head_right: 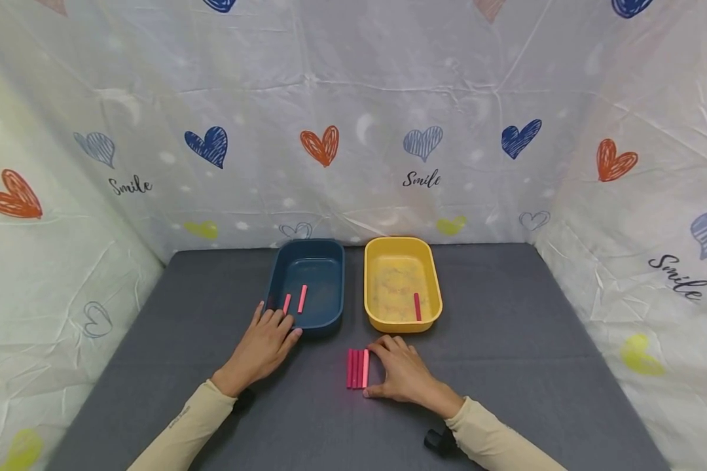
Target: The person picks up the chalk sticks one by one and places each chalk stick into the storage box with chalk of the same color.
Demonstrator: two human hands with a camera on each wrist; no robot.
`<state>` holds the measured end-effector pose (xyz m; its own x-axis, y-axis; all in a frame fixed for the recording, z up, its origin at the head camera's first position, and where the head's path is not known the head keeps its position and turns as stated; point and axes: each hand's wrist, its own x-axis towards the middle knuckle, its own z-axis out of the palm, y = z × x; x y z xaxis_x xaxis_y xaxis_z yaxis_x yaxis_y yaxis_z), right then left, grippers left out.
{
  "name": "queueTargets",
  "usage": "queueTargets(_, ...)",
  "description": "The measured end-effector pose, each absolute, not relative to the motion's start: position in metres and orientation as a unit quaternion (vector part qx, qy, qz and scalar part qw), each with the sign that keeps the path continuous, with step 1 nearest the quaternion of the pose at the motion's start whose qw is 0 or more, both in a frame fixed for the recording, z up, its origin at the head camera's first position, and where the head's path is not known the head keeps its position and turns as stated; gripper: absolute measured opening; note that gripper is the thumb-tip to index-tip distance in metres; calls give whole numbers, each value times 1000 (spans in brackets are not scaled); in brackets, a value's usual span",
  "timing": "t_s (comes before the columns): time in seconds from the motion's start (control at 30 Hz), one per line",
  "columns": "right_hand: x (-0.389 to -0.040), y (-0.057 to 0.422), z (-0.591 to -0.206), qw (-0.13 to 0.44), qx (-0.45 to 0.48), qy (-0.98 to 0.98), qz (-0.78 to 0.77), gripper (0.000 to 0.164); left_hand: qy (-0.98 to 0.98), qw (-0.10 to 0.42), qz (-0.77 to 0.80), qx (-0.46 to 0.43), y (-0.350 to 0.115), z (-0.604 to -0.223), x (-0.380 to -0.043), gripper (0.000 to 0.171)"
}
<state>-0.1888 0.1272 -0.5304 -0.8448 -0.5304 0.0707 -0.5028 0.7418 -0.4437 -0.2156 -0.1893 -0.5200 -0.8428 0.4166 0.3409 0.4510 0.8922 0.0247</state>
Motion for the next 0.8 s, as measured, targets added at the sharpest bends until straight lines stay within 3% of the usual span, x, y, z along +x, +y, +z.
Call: queueTargets(0.8, -188, 129, -529, 34, -265, 933, -242, 74, -960, 164, -51, -222, -189, -521, -216, 28)
